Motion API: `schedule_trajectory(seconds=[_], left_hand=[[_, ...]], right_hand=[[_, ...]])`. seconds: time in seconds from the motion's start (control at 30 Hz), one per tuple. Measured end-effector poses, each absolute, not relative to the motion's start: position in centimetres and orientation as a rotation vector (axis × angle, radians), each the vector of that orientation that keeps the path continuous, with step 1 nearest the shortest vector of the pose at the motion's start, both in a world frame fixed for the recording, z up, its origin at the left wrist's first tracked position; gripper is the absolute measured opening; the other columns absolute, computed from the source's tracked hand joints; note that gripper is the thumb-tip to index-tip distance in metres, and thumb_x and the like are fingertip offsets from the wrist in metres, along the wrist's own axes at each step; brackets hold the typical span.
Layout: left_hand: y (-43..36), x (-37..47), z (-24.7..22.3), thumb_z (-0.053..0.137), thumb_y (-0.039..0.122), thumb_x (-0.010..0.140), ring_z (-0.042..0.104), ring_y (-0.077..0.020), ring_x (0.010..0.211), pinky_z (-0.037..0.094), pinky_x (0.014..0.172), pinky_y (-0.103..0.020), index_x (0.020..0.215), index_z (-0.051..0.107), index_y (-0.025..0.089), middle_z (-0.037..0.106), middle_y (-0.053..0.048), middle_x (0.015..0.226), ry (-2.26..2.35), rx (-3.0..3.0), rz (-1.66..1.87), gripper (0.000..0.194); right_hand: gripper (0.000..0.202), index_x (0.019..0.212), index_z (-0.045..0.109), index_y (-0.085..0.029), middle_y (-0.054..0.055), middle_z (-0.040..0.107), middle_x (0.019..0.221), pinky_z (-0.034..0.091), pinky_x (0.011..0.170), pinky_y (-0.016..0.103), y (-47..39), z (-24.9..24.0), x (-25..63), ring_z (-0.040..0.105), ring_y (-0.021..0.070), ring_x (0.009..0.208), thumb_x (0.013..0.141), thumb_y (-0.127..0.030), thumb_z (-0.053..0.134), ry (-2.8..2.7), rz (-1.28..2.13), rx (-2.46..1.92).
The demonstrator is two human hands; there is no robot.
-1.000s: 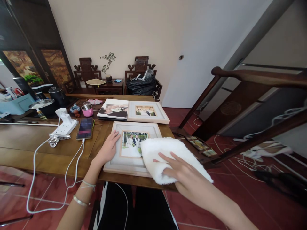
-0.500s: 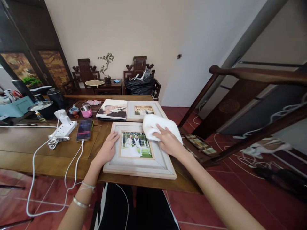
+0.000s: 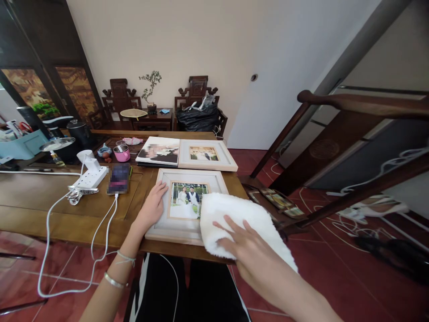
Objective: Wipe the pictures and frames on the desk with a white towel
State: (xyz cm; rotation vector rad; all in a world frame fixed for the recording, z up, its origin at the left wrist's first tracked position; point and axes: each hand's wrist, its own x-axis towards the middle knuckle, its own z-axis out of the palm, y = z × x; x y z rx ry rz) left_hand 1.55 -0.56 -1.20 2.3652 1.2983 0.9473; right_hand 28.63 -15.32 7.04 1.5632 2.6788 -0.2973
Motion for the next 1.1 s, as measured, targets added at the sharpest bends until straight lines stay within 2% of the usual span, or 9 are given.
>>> schedule_trajectory(seconds=[0.13, 0.33, 0.5, 0.6, 0.73, 0.9, 1.1], left_hand=[[-0.6, 1.7, -1.1, 0.034, 0.004, 0.082, 0.036, -0.0221, 0.137, 0.029, 0.115, -0.048, 0.126, 0.056, 0.012, 0.052, -0.013, 0.136, 1.304, 2.358, 0.983, 0.050], [-0.9, 1.7, -0.1, 0.034, 0.011, 0.088, 0.034, -0.0214, 0.138, 0.028, 0.115, -0.046, 0.126, 0.055, 0.010, 0.050, -0.014, 0.138, 1.290, 2.309, 0.916, 0.044], [-0.9, 1.6, -0.2, 0.030, 0.014, 0.090, 0.032, -0.0222, 0.139, 0.026, 0.116, -0.047, 0.128, 0.053, 0.007, 0.048, -0.016, 0.140, 1.289, 2.353, 0.876, 0.044], [-1.1, 1.8, 0.0, 0.031, 0.019, 0.092, 0.033, -0.0235, 0.138, 0.026, 0.115, -0.048, 0.127, 0.054, 0.008, 0.048, -0.016, 0.140, 1.293, 2.346, 0.884, 0.042], [-2.0, 2.1, 1.2, 0.029, 0.031, 0.097, 0.033, -0.0210, 0.138, 0.024, 0.116, -0.044, 0.136, 0.045, 0.014, 0.044, -0.011, 0.145, 1.268, 2.261, 0.921, 0.045], [-2.7, 2.2, 2.1, 0.025, 0.043, 0.098, 0.029, -0.0182, 0.140, 0.020, 0.118, -0.037, 0.144, 0.032, 0.016, 0.032, -0.009, 0.152, 1.256, 2.144, 1.000, 0.054], [-2.3, 2.3, 1.7, 0.019, 0.046, 0.098, 0.031, -0.0194, 0.139, 0.022, 0.117, -0.037, 0.143, 0.034, 0.015, 0.036, -0.009, 0.150, 1.258, 2.058, 1.098, 0.057]], right_hand=[[0.065, 0.118, 0.062, -0.019, 0.010, 0.041, 0.146, 0.017, 0.109, 0.064, -14.5, 7.0, 24.5, 0.018, 0.0347, 0.140, 0.064, 0.006, 0.038, 2.754, -0.388, 1.523], [0.055, 0.122, 0.060, -0.017, 0.012, 0.035, 0.149, 0.012, 0.109, 0.065, -13.1, 6.6, 19.4, 0.015, 0.0391, 0.140, 0.072, 0.001, 0.043, 2.847, -0.468, 1.342], [0.061, 0.121, 0.060, -0.019, 0.009, 0.044, 0.144, 0.019, 0.112, 0.056, -13.0, 6.6, 22.1, 0.022, 0.0305, 0.140, 0.068, 0.005, 0.040, 2.894, -0.468, 1.369], [0.064, 0.121, 0.059, -0.017, 0.011, 0.049, 0.140, 0.023, 0.111, 0.053, -11.3, 6.5, 24.3, 0.026, 0.0290, 0.139, 0.066, 0.007, 0.039, 2.924, -0.375, 1.392], [0.066, 0.127, 0.054, -0.016, 0.013, 0.042, 0.145, 0.024, 0.109, 0.058, -6.7, 6.5, 24.8, 0.024, 0.0320, 0.139, 0.068, 0.008, 0.041, 2.861, -0.201, 1.408], [0.067, 0.136, 0.044, -0.015, 0.013, 0.031, 0.151, 0.026, 0.105, 0.061, -2.0, 6.8, 21.3, 0.021, 0.0366, 0.139, 0.073, 0.006, 0.043, 2.834, -0.088, 1.414], [0.050, 0.127, 0.054, -0.008, 0.020, 0.033, 0.148, 0.026, 0.102, 0.067, -4.3, 6.1, 17.7, 0.024, 0.0446, 0.136, 0.078, -0.004, 0.048, 2.882, -0.051, 1.238]])
